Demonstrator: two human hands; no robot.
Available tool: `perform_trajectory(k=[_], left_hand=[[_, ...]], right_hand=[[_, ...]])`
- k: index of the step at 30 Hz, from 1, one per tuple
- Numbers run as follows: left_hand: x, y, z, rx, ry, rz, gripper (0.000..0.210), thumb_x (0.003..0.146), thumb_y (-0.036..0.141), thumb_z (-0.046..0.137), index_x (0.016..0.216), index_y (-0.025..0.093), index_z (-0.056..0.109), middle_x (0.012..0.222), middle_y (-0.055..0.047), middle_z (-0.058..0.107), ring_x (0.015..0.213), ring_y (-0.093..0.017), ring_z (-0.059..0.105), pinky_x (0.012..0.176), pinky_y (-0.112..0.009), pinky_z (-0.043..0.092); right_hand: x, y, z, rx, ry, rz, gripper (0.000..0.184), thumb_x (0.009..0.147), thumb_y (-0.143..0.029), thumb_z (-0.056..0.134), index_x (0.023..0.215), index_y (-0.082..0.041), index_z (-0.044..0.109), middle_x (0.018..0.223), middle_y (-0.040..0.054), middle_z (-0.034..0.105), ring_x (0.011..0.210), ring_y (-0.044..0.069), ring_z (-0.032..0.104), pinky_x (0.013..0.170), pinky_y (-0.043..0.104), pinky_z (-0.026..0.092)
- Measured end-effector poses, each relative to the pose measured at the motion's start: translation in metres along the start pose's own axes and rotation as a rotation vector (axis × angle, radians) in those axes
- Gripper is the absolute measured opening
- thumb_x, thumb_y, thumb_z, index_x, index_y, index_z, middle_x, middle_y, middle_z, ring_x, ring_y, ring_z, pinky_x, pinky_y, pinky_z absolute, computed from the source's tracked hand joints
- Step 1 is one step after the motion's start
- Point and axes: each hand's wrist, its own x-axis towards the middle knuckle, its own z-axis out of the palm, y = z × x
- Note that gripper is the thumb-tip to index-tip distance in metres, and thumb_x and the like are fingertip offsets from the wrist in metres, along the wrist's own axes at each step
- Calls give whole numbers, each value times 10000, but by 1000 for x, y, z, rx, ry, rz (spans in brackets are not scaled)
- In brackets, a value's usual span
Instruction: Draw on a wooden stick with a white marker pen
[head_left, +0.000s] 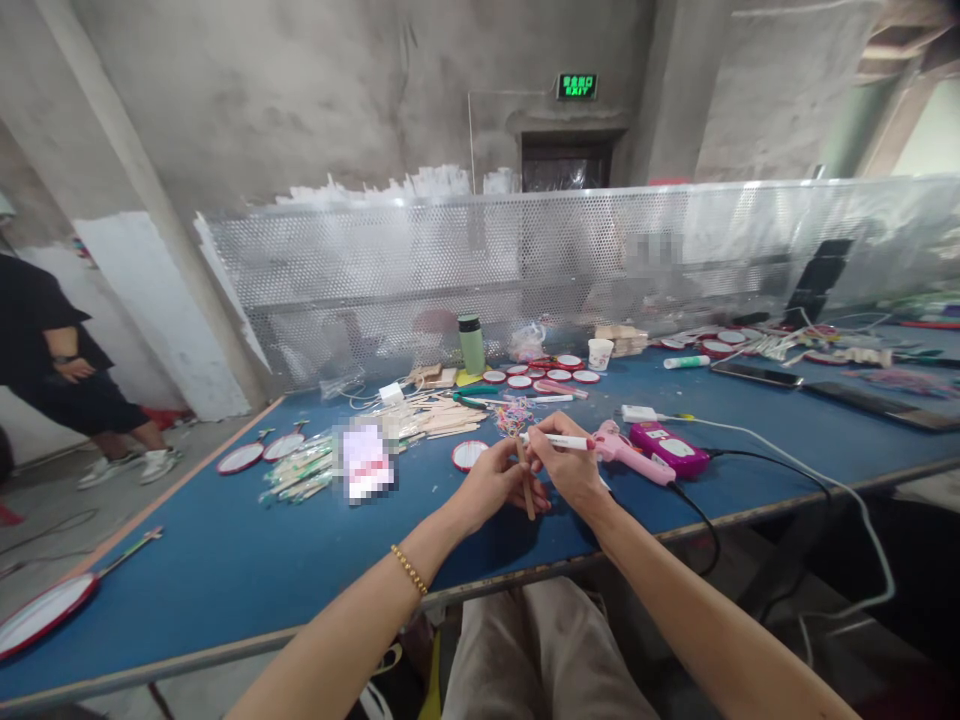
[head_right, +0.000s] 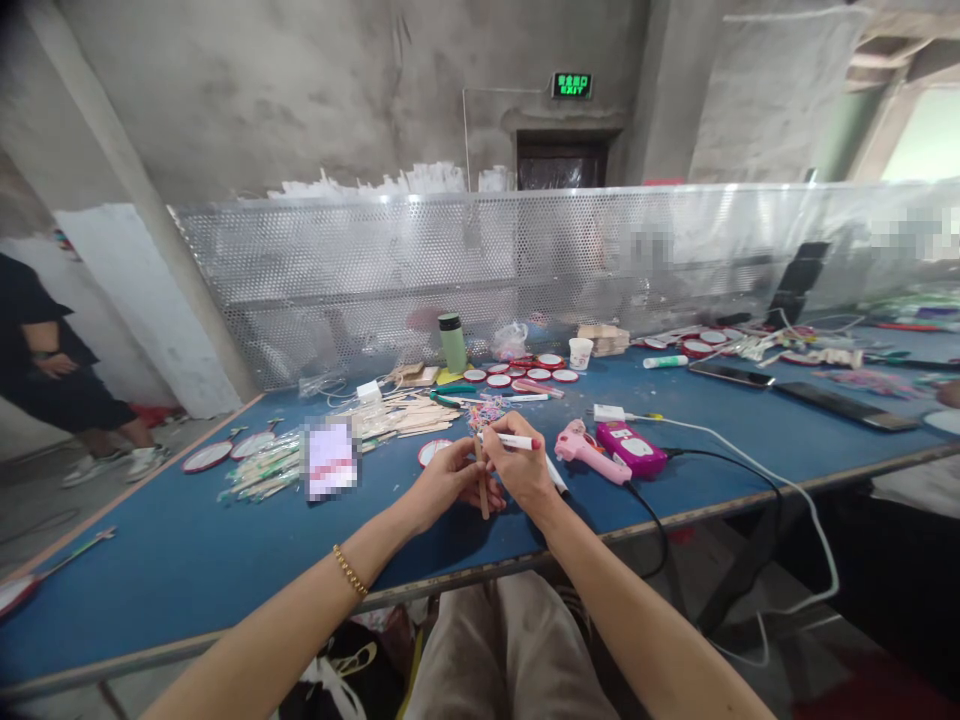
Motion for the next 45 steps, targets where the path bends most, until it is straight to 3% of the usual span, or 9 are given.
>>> perform_trajectory(k=[45], left_hand=[[-2, 4, 3, 6, 8, 15, 376, 749, 462, 664, 894, 204, 432, 613, 9, 643, 547, -204, 685, 503, -299, 544]], right_hand=[[-1, 0, 0, -47, -22, -4, 286, 795, -443, 614, 656, -207, 531, 493, -23, 594, 395, 118, 556, 376, 203, 443]])
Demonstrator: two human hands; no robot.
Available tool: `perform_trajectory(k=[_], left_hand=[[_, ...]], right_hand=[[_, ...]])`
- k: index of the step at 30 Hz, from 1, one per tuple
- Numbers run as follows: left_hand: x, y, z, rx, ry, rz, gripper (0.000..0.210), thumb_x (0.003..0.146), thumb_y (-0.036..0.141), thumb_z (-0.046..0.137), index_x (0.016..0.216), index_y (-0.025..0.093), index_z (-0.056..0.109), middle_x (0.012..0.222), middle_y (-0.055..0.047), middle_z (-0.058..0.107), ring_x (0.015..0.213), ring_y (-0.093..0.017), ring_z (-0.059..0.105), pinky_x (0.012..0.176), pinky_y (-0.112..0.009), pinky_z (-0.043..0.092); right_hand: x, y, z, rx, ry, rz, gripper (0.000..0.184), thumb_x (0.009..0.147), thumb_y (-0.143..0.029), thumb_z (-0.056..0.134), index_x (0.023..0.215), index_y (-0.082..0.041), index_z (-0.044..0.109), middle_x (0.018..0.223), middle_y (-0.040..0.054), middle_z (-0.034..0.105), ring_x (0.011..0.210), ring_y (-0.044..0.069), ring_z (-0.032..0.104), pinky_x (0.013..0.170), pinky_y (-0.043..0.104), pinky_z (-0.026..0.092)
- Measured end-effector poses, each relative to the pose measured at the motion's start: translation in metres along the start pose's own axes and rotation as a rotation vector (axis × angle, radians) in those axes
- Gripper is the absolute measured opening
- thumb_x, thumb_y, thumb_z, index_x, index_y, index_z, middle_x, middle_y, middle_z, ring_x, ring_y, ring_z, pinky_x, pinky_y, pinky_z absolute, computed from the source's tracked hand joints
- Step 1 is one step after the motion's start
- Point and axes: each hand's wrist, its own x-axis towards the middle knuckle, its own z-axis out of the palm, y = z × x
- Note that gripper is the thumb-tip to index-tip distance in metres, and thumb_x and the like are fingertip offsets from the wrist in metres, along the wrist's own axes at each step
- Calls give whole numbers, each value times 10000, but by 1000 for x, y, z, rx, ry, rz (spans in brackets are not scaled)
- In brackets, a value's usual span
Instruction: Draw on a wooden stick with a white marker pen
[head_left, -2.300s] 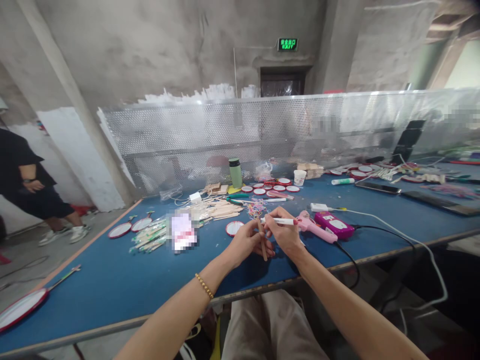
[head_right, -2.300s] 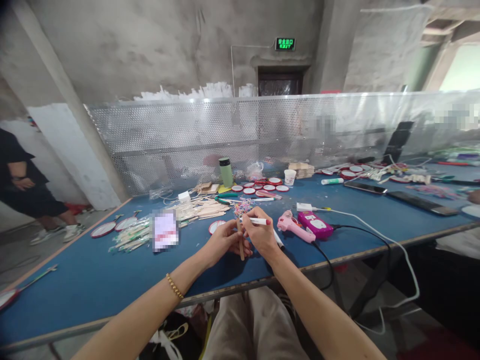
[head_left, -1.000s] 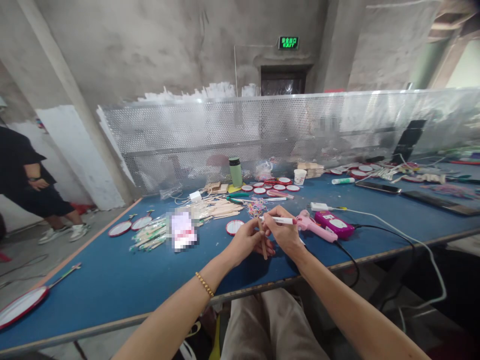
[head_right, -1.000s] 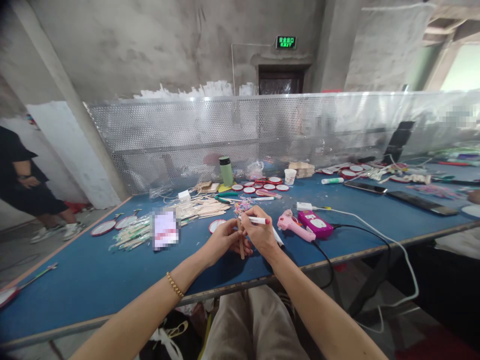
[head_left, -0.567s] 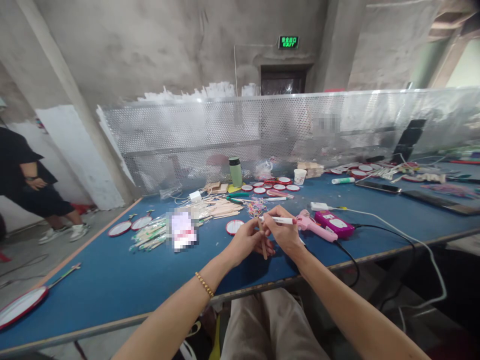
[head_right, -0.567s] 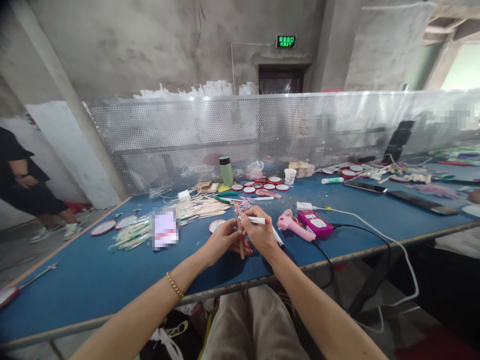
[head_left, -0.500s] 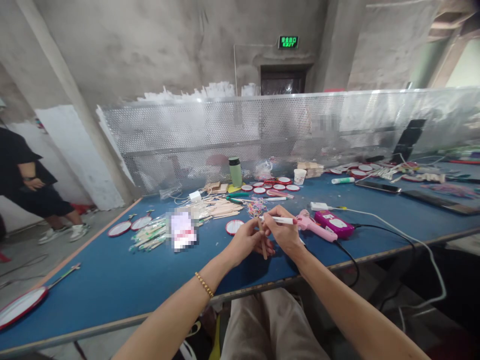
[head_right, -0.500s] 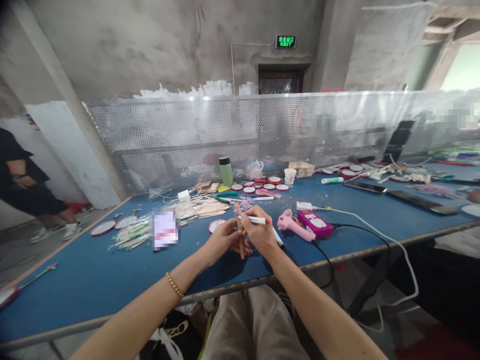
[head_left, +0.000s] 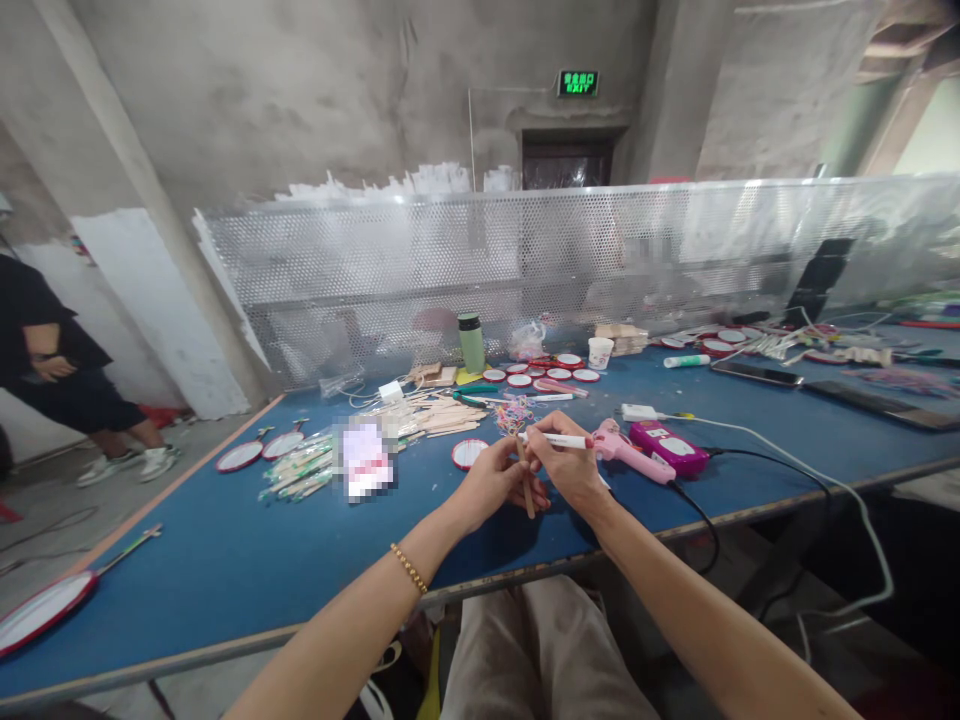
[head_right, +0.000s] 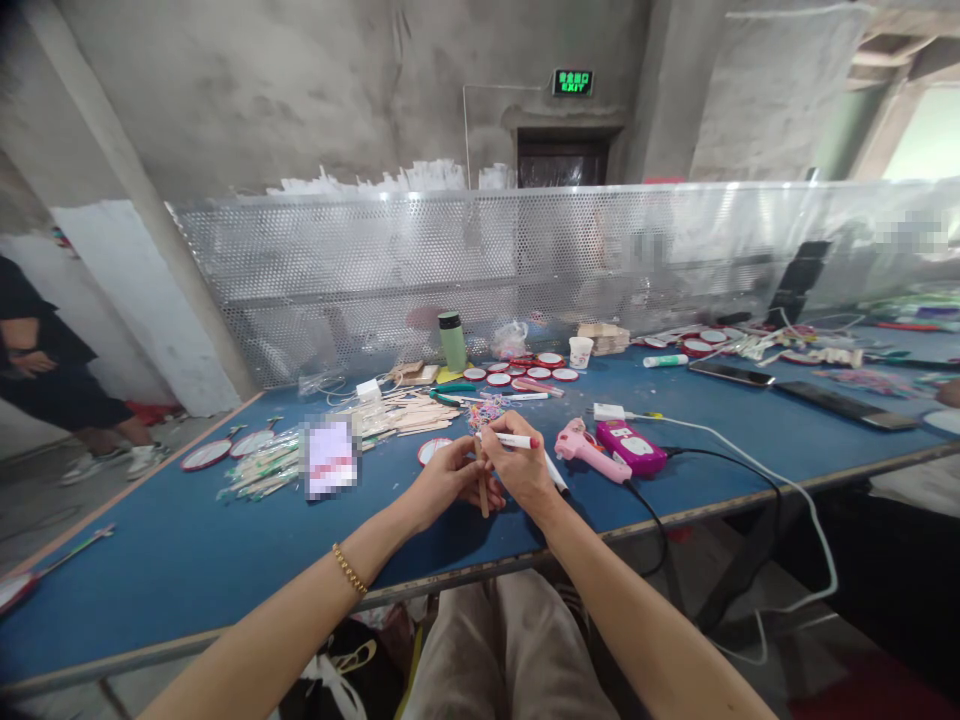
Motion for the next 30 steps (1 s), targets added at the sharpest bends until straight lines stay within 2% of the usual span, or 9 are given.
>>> perform_trajectory(k=[8, 20, 30], left_hand=[[0, -1, -1, 18, 5, -9, 369, 755, 463, 655, 885, 203, 429, 628, 6, 646, 565, -209, 689, 519, -308, 545], [0, -1, -1, 16, 2, -3, 375, 749, 464, 655, 894, 204, 428, 631, 3, 645, 559, -215, 687, 523, -318, 543], [0, -2, -1, 8, -4, -10, 358, 759, 453, 656, 878, 207, 425, 626, 9, 647, 566, -207, 691, 538, -317, 551]], right_hand=[[0, 0, 0, 37, 15, 23, 308, 775, -470, 634, 657, -207, 526, 497, -26, 590, 387, 121, 549, 379, 217, 441], [0, 1, 0, -3, -7, -13, 250, 788, -398, 617, 653, -206, 529, 491, -29, 588, 389, 111, 552, 377, 197, 445], [1, 1, 0, 29, 15, 14, 311, 772, -474, 632, 654, -208, 521, 502, -27, 588, 381, 115, 550, 376, 213, 451]])
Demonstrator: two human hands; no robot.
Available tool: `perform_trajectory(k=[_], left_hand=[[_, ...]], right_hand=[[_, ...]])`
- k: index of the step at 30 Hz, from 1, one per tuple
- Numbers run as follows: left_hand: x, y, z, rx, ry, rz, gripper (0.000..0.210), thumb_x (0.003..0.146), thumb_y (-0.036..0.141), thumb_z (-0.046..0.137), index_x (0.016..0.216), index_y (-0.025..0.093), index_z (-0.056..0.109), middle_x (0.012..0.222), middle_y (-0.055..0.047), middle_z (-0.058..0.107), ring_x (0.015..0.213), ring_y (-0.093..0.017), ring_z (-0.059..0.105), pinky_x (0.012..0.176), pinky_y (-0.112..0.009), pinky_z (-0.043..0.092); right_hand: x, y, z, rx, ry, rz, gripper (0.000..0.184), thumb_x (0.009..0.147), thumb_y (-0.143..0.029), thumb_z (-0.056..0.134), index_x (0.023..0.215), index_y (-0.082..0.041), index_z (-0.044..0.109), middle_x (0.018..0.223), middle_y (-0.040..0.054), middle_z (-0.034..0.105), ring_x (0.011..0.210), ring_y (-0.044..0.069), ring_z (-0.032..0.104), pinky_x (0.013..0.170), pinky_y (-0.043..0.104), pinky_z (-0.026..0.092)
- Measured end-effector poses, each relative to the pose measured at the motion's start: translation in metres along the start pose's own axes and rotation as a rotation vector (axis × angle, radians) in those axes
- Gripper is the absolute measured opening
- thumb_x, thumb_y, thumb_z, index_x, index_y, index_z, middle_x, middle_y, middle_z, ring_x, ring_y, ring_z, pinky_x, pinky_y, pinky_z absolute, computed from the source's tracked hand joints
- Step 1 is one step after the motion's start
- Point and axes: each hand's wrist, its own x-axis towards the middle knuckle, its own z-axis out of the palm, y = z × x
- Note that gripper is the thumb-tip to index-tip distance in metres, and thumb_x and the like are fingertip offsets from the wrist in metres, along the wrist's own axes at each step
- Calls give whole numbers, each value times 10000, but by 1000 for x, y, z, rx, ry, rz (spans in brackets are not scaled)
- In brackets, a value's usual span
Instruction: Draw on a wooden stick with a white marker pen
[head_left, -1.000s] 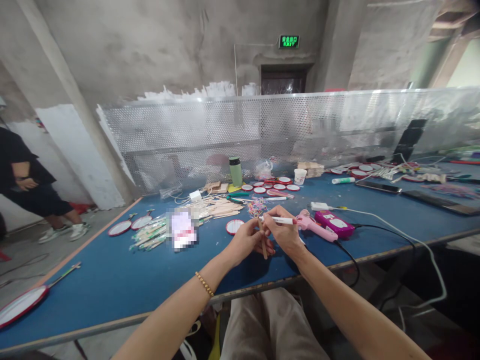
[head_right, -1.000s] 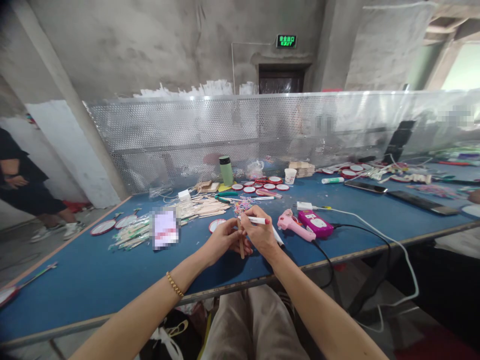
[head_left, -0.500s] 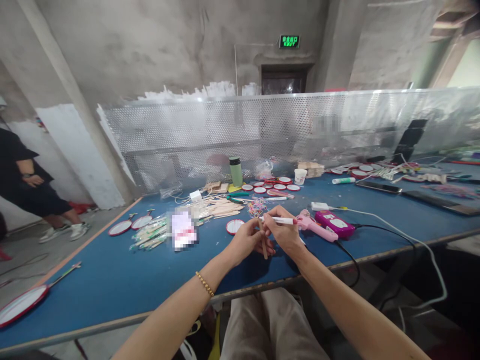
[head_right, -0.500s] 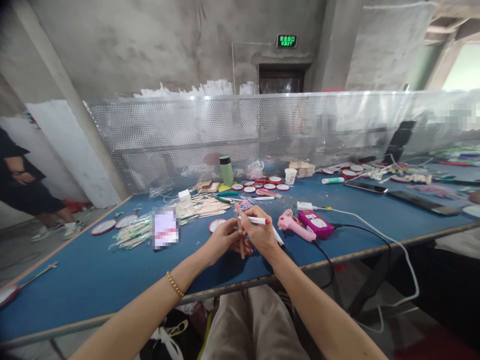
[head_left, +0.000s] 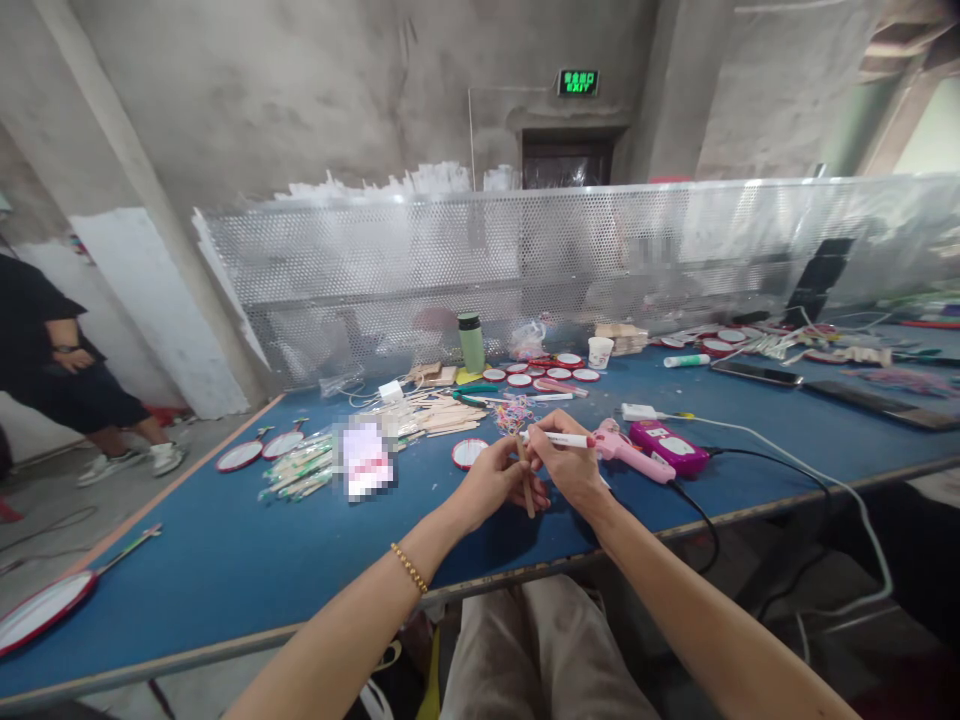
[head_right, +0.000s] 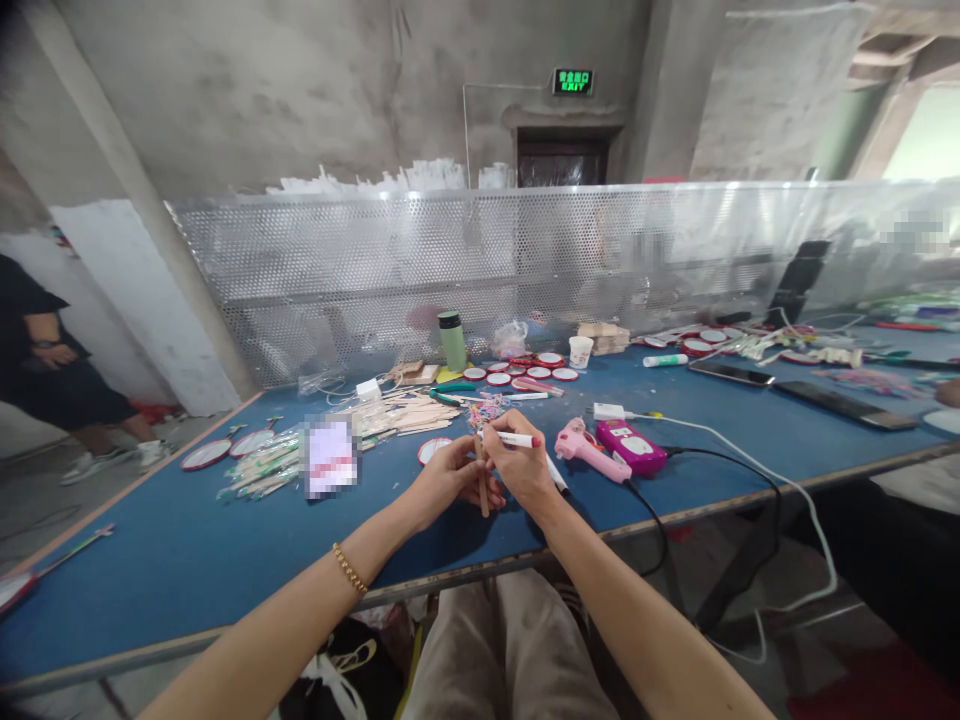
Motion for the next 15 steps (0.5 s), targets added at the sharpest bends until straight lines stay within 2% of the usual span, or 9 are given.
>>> perform_trajectory(k=[15], left_hand=[[0, 2, 1, -2, 11, -4, 389, 731, 469, 677, 876, 202, 434, 622, 9, 654, 556, -195, 689, 525, -301, 557]], right_hand=[[-1, -1, 0, -26, -6, -17, 243, 783, -396, 609, 651, -211, 522, 489, -32, 587, 382, 113, 549, 369, 200, 441]])
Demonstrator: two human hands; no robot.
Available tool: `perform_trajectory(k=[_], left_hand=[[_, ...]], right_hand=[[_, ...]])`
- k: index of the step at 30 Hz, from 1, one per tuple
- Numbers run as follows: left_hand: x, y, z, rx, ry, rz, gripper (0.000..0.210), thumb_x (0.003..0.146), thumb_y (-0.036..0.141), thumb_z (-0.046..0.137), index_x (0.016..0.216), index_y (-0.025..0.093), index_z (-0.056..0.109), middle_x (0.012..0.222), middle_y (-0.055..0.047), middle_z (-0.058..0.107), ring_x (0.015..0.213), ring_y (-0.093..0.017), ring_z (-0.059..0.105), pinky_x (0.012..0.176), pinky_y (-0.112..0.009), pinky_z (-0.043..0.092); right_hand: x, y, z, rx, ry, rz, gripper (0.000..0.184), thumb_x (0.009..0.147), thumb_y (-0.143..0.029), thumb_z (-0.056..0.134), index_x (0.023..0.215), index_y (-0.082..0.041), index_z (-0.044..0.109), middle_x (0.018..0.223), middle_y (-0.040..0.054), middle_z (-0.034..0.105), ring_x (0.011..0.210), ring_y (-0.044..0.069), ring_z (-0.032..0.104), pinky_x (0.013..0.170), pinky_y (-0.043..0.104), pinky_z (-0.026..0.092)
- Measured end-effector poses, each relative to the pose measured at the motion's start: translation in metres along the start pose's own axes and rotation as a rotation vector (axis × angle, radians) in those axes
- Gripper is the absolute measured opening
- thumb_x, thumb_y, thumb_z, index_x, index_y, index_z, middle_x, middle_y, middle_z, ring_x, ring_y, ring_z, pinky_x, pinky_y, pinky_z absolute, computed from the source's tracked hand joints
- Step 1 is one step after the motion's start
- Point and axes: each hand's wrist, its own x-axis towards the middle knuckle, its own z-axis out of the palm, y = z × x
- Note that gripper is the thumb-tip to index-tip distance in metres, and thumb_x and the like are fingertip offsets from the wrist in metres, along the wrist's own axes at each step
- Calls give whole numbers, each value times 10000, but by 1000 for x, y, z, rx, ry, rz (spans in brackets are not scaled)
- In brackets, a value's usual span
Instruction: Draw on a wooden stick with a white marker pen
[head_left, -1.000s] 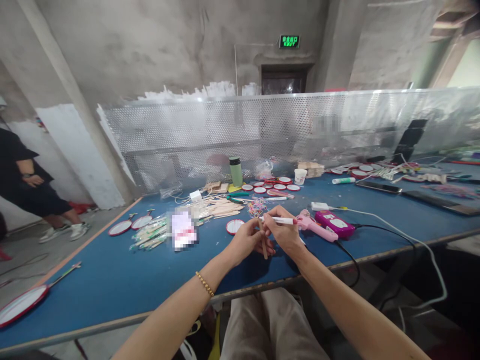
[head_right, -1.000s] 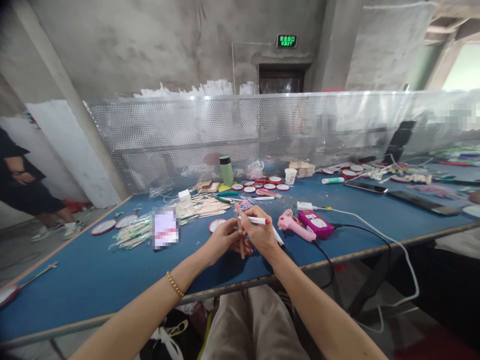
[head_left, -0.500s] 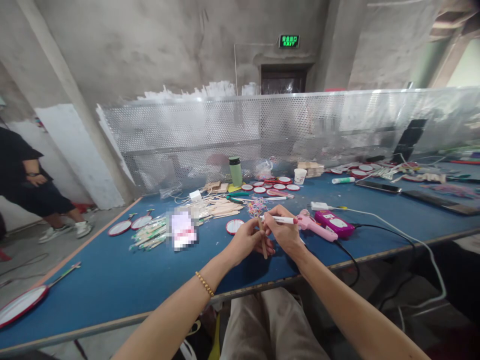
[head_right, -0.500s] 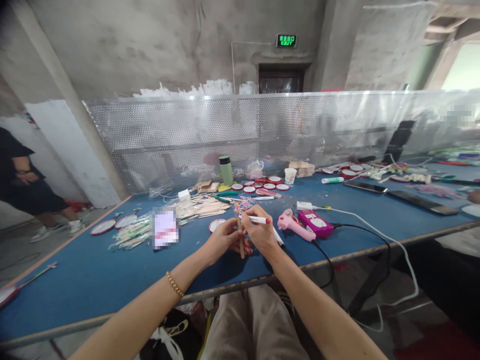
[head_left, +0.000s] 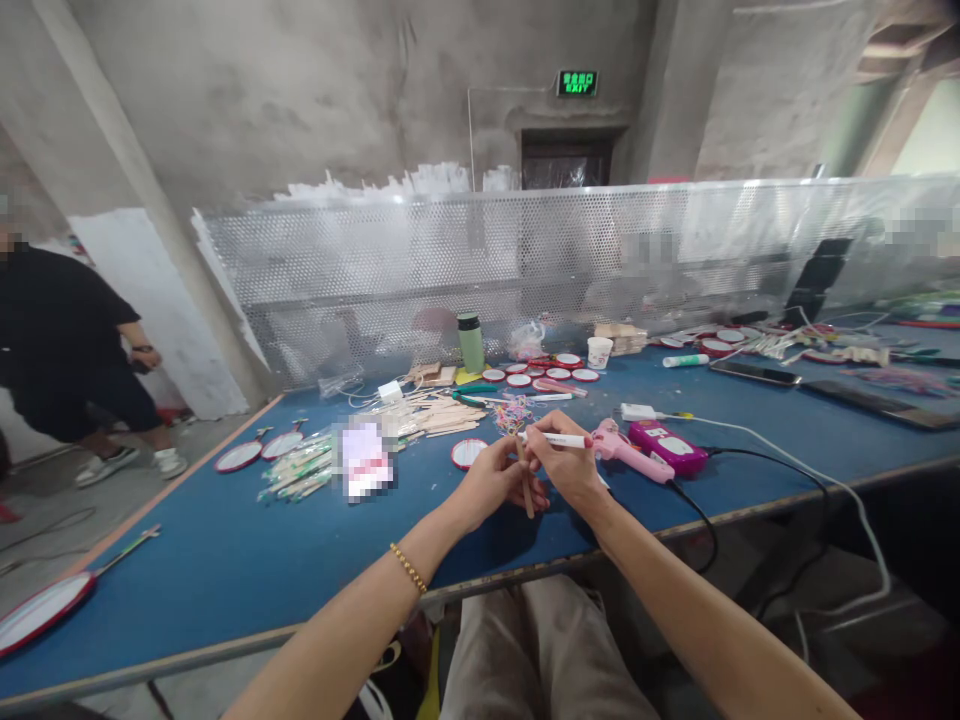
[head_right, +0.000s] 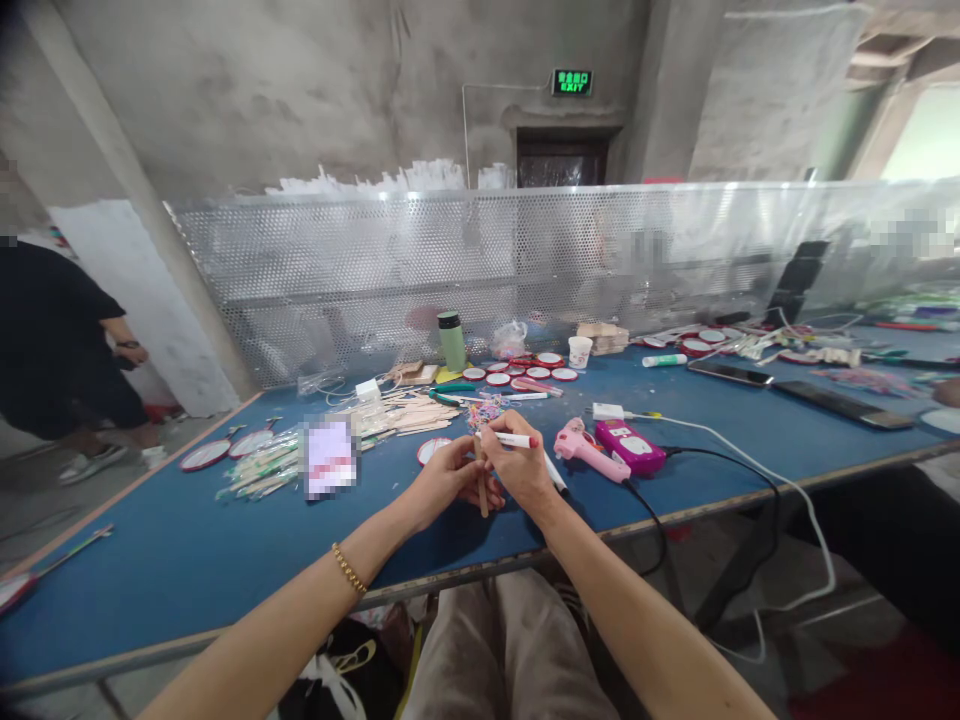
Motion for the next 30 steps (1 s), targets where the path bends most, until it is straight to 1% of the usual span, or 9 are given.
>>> perform_trajectory(k=[5, 9, 15, 22, 30], left_hand=[[0, 0, -1, -6, -11, -2, 371, 745, 447, 665, 891, 198, 431, 629, 1, 661, 569, -202, 695, 535, -307, 561], [0, 0, 0, 1, -3, 2, 344, 759, 433, 649, 886, 198, 432, 629, 1, 663, 567, -196, 694, 535, -304, 562], [0, 0, 0, 0, 2, -3, 361, 746, 440, 660, 881, 197, 430, 623, 5, 661, 563, -192, 693, 532, -298, 561], [0, 0, 0, 1, -7, 1, 367, 748, 445, 654, 896, 197, 428, 625, 3, 660, 566, -199, 694, 516, -292, 551], [0, -1, -1, 2, -9, 4, 351, 759, 442, 646, 900, 197, 437, 635, 1, 656, 571, -205, 695, 534, -305, 556]], right_hand=[[0, -2, 0, 29, 24, 7, 247, 783, -404, 615, 660, -209, 526, 496, -36, 583, 376, 112, 550, 376, 208, 449], [1, 0, 1, 32, 21, 4, 250, 786, -402, 616, 659, -208, 522, 503, -35, 584, 376, 111, 549, 375, 207, 446], [1, 3, 1, 26, 14, 12, 235, 789, -390, 610, 668, -205, 531, 494, -37, 587, 380, 106, 549, 376, 196, 447], [1, 0, 0, 44, 37, 17, 303, 774, -456, 637, 657, -200, 526, 494, -32, 589, 366, 106, 546, 367, 200, 444], [1, 2, 1, 49, 22, 16, 272, 777, -420, 637, 660, -203, 522, 492, -34, 587, 368, 109, 545, 363, 199, 437]])
